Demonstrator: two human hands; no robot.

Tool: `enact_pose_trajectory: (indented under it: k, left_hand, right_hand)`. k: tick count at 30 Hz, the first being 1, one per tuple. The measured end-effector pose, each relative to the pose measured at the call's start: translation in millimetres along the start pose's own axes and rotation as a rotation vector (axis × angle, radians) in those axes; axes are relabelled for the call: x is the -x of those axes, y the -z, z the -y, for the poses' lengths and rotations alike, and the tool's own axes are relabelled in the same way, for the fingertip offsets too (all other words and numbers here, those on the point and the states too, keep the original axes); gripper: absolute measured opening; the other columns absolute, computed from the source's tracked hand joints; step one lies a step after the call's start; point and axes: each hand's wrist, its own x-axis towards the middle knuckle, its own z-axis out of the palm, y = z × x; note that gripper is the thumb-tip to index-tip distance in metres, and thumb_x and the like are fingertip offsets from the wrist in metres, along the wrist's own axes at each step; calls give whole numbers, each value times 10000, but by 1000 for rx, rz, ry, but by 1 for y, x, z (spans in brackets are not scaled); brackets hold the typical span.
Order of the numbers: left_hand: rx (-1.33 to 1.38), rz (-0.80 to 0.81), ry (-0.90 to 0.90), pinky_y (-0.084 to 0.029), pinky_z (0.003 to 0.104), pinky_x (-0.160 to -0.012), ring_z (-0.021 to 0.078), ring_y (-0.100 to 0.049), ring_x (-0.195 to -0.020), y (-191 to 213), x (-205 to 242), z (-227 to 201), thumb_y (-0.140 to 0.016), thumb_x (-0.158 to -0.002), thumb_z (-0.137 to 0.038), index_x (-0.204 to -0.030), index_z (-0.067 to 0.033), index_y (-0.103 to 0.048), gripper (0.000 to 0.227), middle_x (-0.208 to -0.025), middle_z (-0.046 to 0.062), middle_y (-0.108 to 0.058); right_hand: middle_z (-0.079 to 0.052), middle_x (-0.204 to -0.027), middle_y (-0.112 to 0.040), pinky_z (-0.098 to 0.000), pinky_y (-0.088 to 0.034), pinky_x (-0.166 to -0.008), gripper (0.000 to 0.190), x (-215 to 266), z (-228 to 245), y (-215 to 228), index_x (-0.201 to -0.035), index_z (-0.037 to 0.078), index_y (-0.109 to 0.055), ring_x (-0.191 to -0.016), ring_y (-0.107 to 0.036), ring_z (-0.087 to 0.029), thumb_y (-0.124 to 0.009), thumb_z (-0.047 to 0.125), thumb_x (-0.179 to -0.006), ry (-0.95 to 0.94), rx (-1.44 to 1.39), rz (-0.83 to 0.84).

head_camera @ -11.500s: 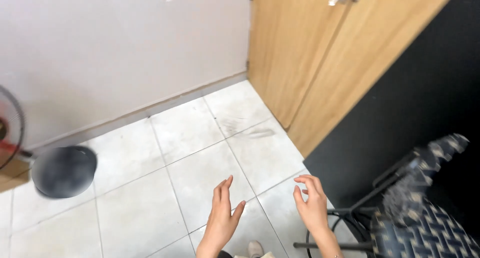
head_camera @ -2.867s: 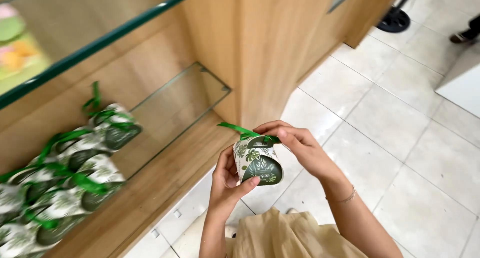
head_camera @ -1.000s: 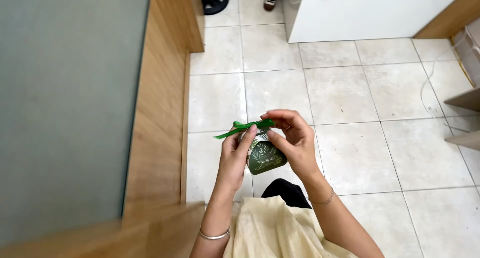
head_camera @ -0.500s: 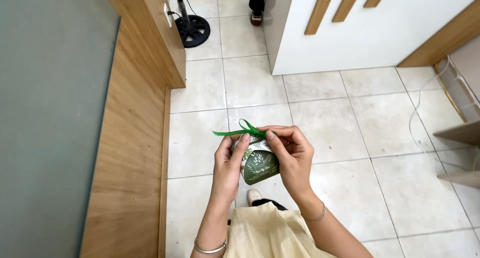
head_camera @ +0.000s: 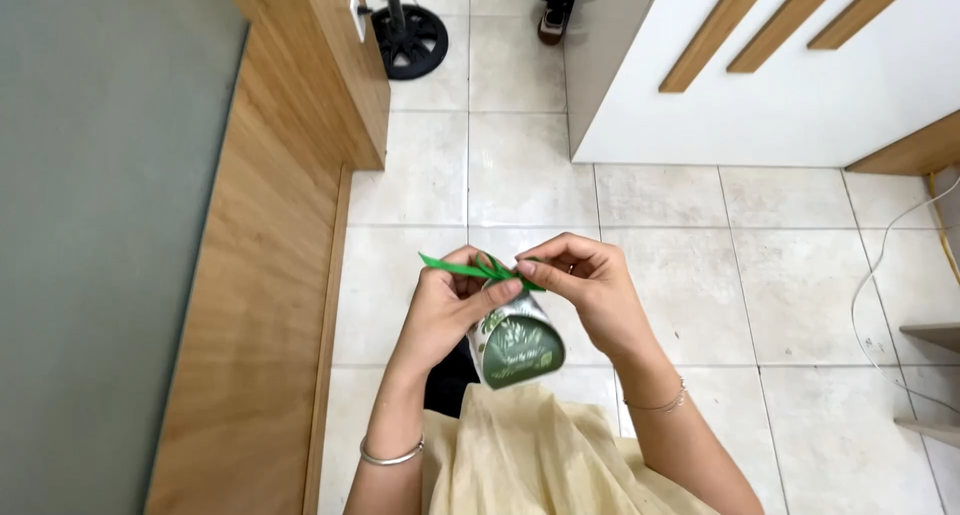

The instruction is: The person arranges and organizes small green gift boxes into a grid on a workbench.

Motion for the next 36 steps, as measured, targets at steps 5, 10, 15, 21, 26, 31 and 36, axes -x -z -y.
enact_pose_trajectory:
  k: [5,10,15,21,26,31,36]
  left_hand:
    - [19,120,42,-524,221,-710,58,-646,-818,52,-83,-29,-821,-878,-135,-964,-15,-715,182,-876,18,-736]
    - [29,186,85,-565,233,-803,82,-689,-884,98,-167,-64,-811,-875,-99,-1022,7,-740,195,-932,42,-752]
    - [59,184,96,-546,235,-773,79,-676,-878,141,-237,-80,-781,-905,-124,-1039,-7,-732,185,-937,40,-756]
    - [46,123,71,-513,210,-738,63,-644,-839,165,-312,-90,-777,-922,-137,-1012,-8,-725,165,-904,19,-735]
    - [82,141,76,-501,211,-704,54,-622,-810,166,-384,-106,-775,-921,-136,-1015,-14,-713,166,-879,-1,-710]
    - [33,123,35,-479,202,-685,37,-595,-792,161,-472,-111,-784,-919,-155,-1024,-12,-719,188,-868,-14,-705]
    - [-37,54,35,-418,203,-608,35,-547,-716,147,-565,-125,-793,-896,-171,-1058,-24,-720,230,-825,-24,-682]
  right_hand:
    - [-101,-921,-776,-281,-591,-758,94,-94,-2,-11,-983,-37,-759,-842,-709,-135,-748,-7,-894,27,24,22]
    - [-81,-912,-769,-276,-591,-726,96,-188,22,-45,-978,-22,-765,-821,-704,-122,-741,13,-892,58,51,-24]
    - [-55,-915,-723,-268,-576,-743,55,-257,38,-67,-957,-25,-727,-838,-678,-107,-733,24,-933,156,59,-81]
    - [-82,-1000,-708,-289,-597,-804,57,-314,32,-63,-991,-35,-691,-901,-705,-135,-699,12,-961,231,7,-196]
    - [-107,-1001,-719,-315,-608,-805,56,-377,28,-33,-1000,-47,-678,-892,-722,-167,-690,-3,-969,246,-9,-238]
    - [-111,-1027,-722,-333,-613,-836,90,-466,39,8,-1050,-49,-683,-915,-724,-178,-677,8,-981,262,-40,-171]
    - [-109,-1045,-738,-301,-586,-884,326,-561,73,54,-1251,-23,-651,-967,-707,-155,-675,5,-927,144,-45,-57]
